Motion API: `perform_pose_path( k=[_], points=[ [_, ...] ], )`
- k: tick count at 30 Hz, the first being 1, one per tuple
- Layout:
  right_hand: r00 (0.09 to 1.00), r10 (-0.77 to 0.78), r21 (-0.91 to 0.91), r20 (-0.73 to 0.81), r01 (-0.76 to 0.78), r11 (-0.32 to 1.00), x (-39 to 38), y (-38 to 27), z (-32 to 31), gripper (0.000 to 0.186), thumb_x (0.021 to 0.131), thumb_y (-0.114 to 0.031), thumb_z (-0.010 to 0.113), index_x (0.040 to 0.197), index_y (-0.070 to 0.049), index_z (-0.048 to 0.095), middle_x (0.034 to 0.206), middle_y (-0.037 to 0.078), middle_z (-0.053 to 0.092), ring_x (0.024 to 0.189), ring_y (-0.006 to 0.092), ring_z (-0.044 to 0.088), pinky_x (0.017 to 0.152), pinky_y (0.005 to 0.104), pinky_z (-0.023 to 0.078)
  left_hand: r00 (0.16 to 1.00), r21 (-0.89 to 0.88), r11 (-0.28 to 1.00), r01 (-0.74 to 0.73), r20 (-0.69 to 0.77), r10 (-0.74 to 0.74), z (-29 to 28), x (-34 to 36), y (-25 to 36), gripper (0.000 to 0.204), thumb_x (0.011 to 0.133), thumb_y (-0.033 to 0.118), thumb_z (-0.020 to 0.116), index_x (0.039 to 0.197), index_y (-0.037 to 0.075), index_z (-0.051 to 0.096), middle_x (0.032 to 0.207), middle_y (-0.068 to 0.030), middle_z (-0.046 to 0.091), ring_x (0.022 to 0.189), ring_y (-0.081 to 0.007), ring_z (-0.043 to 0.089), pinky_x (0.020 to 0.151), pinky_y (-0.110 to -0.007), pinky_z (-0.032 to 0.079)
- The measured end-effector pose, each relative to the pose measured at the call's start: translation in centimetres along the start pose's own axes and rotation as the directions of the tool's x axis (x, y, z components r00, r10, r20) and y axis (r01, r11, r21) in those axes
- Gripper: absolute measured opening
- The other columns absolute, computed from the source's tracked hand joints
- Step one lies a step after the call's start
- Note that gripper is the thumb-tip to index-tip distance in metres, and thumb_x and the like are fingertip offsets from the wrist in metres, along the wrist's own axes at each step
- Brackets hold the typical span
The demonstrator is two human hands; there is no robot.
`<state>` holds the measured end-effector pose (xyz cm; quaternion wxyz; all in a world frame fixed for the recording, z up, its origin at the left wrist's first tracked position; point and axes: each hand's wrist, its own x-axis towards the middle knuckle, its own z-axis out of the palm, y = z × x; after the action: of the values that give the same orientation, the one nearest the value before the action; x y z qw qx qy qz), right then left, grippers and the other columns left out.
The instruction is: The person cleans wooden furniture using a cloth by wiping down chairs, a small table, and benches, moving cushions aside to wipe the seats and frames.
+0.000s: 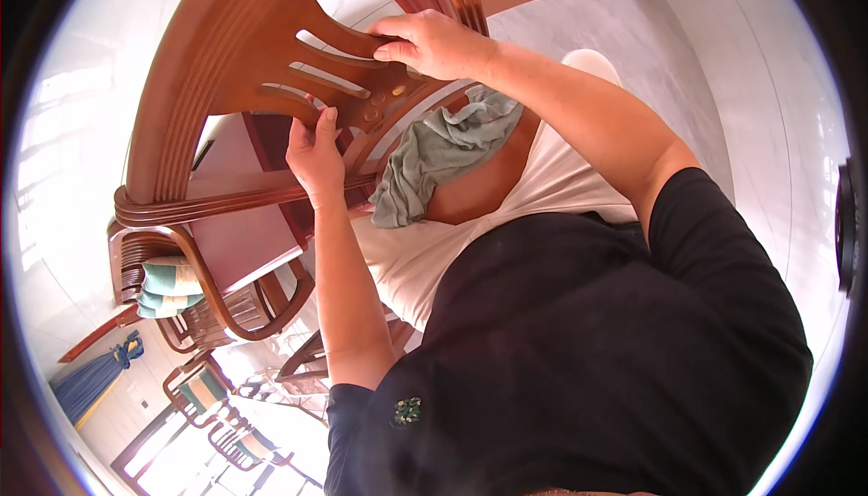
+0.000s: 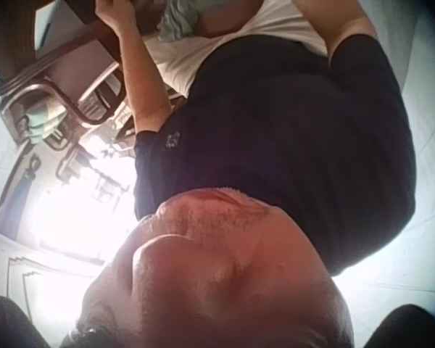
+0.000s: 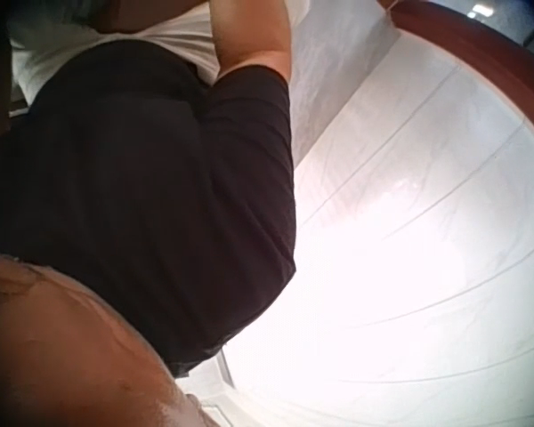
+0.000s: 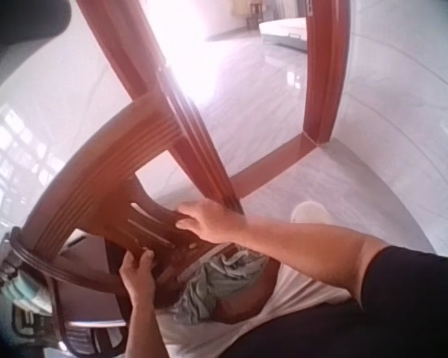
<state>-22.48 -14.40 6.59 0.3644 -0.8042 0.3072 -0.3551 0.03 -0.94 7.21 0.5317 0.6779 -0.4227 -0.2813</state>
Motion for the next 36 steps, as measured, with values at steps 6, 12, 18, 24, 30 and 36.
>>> perform_pose_path(
  k=[6, 12, 18, 24, 30, 36],
  points=[
    [0.987, 0.158, -0.092, -0.002, -0.158, 0.983, -2.7, 2.4, 1.9, 0.043, 0.103, -0.040, 0.065, 0.124, -0.003, 0.066, 0.083, 0.022, 0.071, 0.078, 0.0388, 0.072, 0.072, 0.0465, 0.056, 0.988, -0.050, 0.987, -0.154, 0.023, 0.155, 1.3, -0.8, -2.1, 0.041, 0.105, 0.017, 0.065, 0.143, 0.001, 0.058, 0.118, -0.0028, 0.069, 0.106, -0.0120, 0.060, 0.098, -0.026, 0.046],
    [0.977, -0.171, -0.864, 0.131, 0.197, 0.463, -9.7, 3.5, 4.8, 0.064, 0.089, -0.030, 0.065, 0.142, 0.005, 0.055, 0.155, 0.023, 0.045, 0.143, 0.0420, 0.043, 0.120, 0.0533, 0.033, 0.922, 0.807, 0.450, -0.383, 0.362, 0.137, 1.4, -4.4, -8.8, 0.094, 0.082, 0.040, 0.084, 0.142, -0.016, 0.039, 0.150, -0.0317, 0.046, 0.146, -0.0426, 0.038, 0.124, -0.060, 0.022],
    [0.970, -0.123, -0.843, 0.208, 0.242, 0.480, -10.0, 4.1, 5.2, 0.068, 0.090, -0.026, 0.062, 0.149, 0.006, 0.049, 0.157, 0.026, 0.043, 0.146, 0.0445, 0.040, 0.123, 0.0566, 0.029, 0.953, 0.864, 0.412, -0.290, 0.224, 0.202, 2.8, -5.8, -10.0, 0.099, 0.085, 0.040, 0.080, 0.150, -0.015, 0.030, 0.159, -0.0292, 0.036, 0.155, -0.0435, 0.023, 0.126, -0.064, 0.004],
    [0.965, -0.042, -0.841, 0.259, 0.247, 0.482, -10.4, 2.5, 4.3, 0.075, 0.087, -0.027, 0.065, 0.151, 0.006, 0.046, 0.161, 0.028, 0.037, 0.149, 0.0479, 0.034, 0.122, 0.0629, 0.025, 0.972, 0.874, 0.426, -0.232, 0.195, 0.128, 4.1, -7.8, -8.4, 0.106, 0.086, 0.037, 0.079, 0.157, -0.014, 0.019, 0.169, -0.0271, 0.020, 0.160, -0.0430, 0.009, 0.126, -0.064, 0.001],
    [0.931, -0.008, -0.686, 0.364, 0.274, 0.674, -10.0, 2.1, 2.3, 0.086, 0.081, -0.028, 0.083, 0.150, 0.007, 0.046, 0.166, 0.027, 0.027, 0.154, 0.0421, 0.029, 0.126, 0.0546, 0.024, 0.972, 0.777, 0.583, -0.236, 0.192, 0.136, 3.0, -7.8, -7.5, 0.106, 0.086, 0.032, 0.080, 0.160, -0.008, 0.015, 0.169, -0.0239, 0.022, 0.159, -0.0398, 0.015, 0.128, -0.061, 0.005],
    [0.871, -0.371, -0.366, 0.321, 0.475, 0.800, -11.8, 4.3, -1.4, 0.030, 0.087, -0.018, 0.076, 0.114, -0.007, 0.072, 0.131, 0.012, 0.063, 0.136, 0.0384, 0.052, 0.109, 0.0465, 0.047, 0.923, 0.734, 0.564, -0.378, 0.344, 0.171, 0.8, -9.2, -6.4, 0.100, 0.087, 0.025, 0.079, 0.161, -0.004, 0.019, 0.167, -0.0238, 0.028, 0.156, -0.0412, 0.025, 0.127, -0.054, 0.020]
  ],
)
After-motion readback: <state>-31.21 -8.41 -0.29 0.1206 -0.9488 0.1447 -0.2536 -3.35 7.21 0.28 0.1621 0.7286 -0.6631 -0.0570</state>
